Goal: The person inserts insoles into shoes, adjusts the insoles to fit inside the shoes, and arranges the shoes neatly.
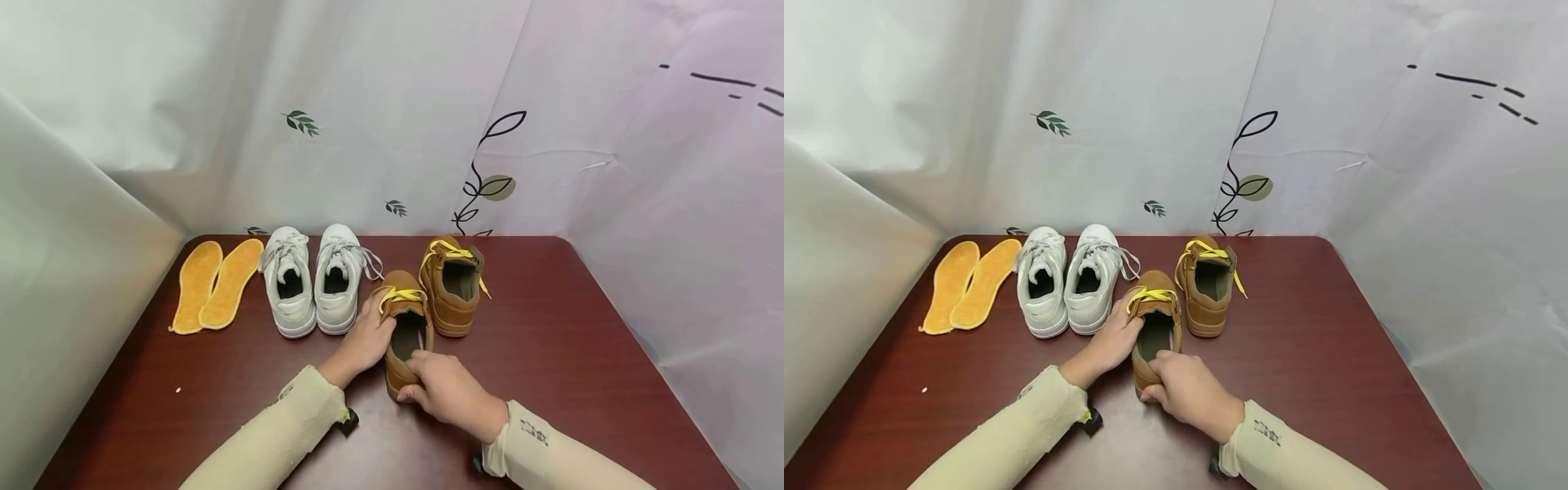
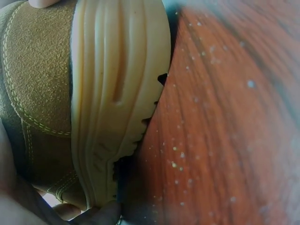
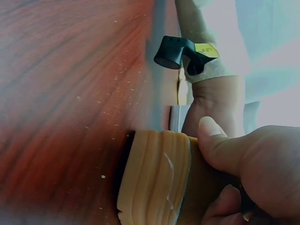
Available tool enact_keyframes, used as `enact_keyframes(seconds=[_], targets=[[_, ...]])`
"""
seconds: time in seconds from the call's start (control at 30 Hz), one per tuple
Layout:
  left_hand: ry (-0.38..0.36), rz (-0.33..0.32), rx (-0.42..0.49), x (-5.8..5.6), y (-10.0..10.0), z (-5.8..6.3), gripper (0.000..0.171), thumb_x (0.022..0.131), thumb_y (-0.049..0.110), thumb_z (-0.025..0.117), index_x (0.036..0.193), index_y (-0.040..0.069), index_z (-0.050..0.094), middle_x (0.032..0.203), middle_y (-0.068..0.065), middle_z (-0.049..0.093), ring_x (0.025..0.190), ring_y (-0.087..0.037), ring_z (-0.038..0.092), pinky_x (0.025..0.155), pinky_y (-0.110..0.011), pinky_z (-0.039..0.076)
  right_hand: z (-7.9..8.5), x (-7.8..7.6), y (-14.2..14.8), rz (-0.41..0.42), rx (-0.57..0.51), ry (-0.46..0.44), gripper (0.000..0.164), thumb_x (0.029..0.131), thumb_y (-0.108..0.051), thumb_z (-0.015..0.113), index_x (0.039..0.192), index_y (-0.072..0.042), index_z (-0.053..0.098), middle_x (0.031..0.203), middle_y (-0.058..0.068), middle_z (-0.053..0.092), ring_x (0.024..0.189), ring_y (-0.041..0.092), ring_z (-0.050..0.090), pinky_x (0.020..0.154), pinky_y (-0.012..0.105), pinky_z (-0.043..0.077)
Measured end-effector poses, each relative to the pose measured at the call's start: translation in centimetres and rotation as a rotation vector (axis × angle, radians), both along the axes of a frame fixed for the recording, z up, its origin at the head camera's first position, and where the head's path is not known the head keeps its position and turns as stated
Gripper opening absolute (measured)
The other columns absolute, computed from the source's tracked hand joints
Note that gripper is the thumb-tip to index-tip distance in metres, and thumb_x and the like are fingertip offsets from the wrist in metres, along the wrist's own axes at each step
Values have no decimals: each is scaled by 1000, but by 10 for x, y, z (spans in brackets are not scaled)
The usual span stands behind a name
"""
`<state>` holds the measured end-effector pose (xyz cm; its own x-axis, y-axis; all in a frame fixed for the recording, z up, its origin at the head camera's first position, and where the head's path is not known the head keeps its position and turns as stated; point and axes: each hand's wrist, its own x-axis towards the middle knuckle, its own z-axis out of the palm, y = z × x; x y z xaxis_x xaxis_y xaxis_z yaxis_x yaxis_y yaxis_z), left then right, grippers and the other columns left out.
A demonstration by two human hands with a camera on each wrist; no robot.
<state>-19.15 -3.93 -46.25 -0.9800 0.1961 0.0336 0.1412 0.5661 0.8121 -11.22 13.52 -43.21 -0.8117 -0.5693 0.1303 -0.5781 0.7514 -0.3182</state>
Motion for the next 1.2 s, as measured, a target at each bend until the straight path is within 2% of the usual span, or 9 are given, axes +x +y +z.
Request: enact_keyframes(seconds=[0.23, 0.5, 0.63, 0.8, 0.97, 1.07, 1.2], targets=[[14, -3, 12, 4, 1, 0, 59, 97, 29, 46, 155, 26, 34, 155, -13, 37, 142, -32, 38, 111, -54, 36, -8, 6, 2, -7, -28, 55, 34, 78, -42, 79, 72, -25, 50, 71, -14, 39, 60, 2, 40, 58, 24, 44], [-98, 16, 62, 12, 2, 4, 59, 99, 34, 42, 156, 36, 26, 157, -15, 34, 140, -36, 41, 110, -56, 36, -16, 14, 2, 8, -18, 136, 31, 79, -39, 79, 72, -24, 52, 72, -12, 40, 61, 3, 44, 60, 27, 48], [-97, 13, 111, 18, 3, 8, 61, 99, 31, 45, 156, 39, 24, 158, -15, 32, 140, -35, 40, 110, -55, 36, -18, 19, 1, 21, -1, 215, 33, 79, -39, 80, 71, -22, 53, 73, -11, 40, 61, 5, 45, 62, 28, 49], [-65, 14, 177, 27, 3, 12, 71, 94, 24, 52, 158, 31, 23, 161, -16, 24, 141, -36, 36, 112, -56, 33, -22, 25, 3, 45, 12, 328, 35, 78, -39, 81, 70, -21, 51, 74, -9, 40, 60, 7, 46, 62, 26, 47], [-56, 17, 253, 33, 2, 9, 76, 91, 23, 60, 158, 25, 24, 161, -16, 18, 142, -37, 33, 112, -55, 33, -26, 30, 4, 63, 23, 399, 36, 76, -38, 83, 71, -21, 51, 74, -9, 40, 60, 10, 47, 61, 25, 45], [-54, 15, 329, 35, 1, 6, 79, 91, 26, 65, 158, 21, 23, 158, -19, 20, 134, -39, 43, 106, -52, 39, -27, 30, 4, 71, 29, 418, 34, 76, -37, 83, 74, -20, 53, 75, -9, 42, 60, 10, 47, 61, 25, 45], [-76, 3, 427, 37, -3, 5, 86, 90, 30, 69, 159, 16, 19, 157, -21, 20, 118, -39, 55, 92, -41, 50, -26, 29, 4, 69, 33, 410, 33, 76, -36, 84, 75, -20, 55, 75, -9, 43, 61, 11, 48, 60, 25, 45]])
